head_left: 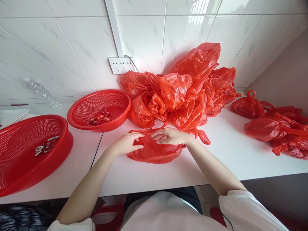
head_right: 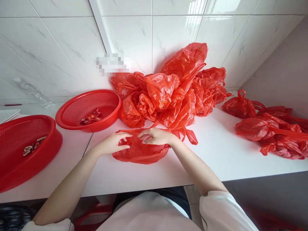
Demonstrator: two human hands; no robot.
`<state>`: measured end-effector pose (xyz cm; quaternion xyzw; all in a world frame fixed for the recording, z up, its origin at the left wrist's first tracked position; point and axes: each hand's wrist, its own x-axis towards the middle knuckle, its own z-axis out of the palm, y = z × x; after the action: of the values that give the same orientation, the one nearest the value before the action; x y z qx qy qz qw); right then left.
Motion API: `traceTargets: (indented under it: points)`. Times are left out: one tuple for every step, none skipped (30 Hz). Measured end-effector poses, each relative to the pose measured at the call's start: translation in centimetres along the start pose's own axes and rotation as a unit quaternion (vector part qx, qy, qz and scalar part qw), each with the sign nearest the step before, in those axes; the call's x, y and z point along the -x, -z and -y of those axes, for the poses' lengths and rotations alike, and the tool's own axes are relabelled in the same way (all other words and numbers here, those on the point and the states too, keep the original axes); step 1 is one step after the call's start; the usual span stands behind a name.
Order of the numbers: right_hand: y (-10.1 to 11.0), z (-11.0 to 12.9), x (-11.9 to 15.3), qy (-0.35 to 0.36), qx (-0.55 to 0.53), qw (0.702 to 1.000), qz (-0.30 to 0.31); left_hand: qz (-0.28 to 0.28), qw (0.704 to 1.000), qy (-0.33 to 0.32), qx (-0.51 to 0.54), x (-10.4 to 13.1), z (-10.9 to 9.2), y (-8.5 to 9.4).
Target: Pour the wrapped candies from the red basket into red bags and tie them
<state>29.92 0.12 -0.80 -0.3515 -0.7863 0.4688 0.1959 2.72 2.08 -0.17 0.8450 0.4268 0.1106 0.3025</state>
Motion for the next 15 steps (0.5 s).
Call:
traceTargets:
  points:
    - [0.1,0.9,-0.5,0.021,-0.046,0.998,-0.025,-0.066,0.997,0.013,0.025,0.7,-0.2,0.4]
    - [0.0,1.6,-1.1,0.045,-0.091,0.994,-0.043,-0.155,0.985,0.044,0.054,1.4,0.0,0.9]
    - [-0.1,2.2,-1.6,0.066,-0.133,0.987,-0.057,-0.249,0.96,0.091,0.089,2.1,0.4,1.5]
    - [-0.3,2.6,-2.2,0.078,-0.167,0.981,-0.058,-0.338,0.921,0.148,0.127,2.7,1.1,2.1]
    - [-0.6,2.9,-2.8,0.081,-0.195,0.976,-0.054,-0.401,0.875,0.211,0.17,3.2,2.1,2.8]
    - [-0.9,3.1,-3.4,0.077,-0.211,0.973,-0.05,-0.413,0.844,0.264,0.219,3.6,3.2,3.4]
    - [-1.3,3.2,-3.9,0.07,-0.215,0.973,-0.052,-0.405,0.821,0.308,0.26,3.9,4.4,4.0]
    - [-1.7,3.2,-4.3,0.065,-0.209,0.974,-0.059,-0.392,0.8,0.347,0.294,3.9,5.5,4.4]
    - [-2.2,3.2,-4.8,0.063,-0.194,0.976,-0.07,-0.38,0.783,0.373,0.322,3.8,6.5,4.8]
    - [-2.6,3.1,-5.1,0.065,-0.177,0.979,-0.08,-0.382,0.767,0.387,0.341,3.7,7.4,5.0]
    - [-3.1,2.9,-5.4,0.066,-0.16,0.981,-0.087,-0.394,0.755,0.387,0.354,3.4,8.1,5.1]
    - [-3.5,2.8,-5.7,0.066,-0.148,0.983,-0.092,-0.411,0.746,0.375,0.367,3.1,8.6,5.1]
    - [-3.9,2.6,-5.9,0.062,-0.142,0.983,-0.097,-0.428,0.739,0.356,0.38,2.9,9.0,5.1]
    - [-4.3,2.4,-6.1,0.052,-0.144,0.983,-0.104,-0.442,0.732,0.337,0.393,2.6,9.2,5.0]
    - [-4.6,2.2,-6.3,0.041,-0.151,0.981,-0.114,-0.451,0.725,0.32,0.41,2.5,9.3,5.0]
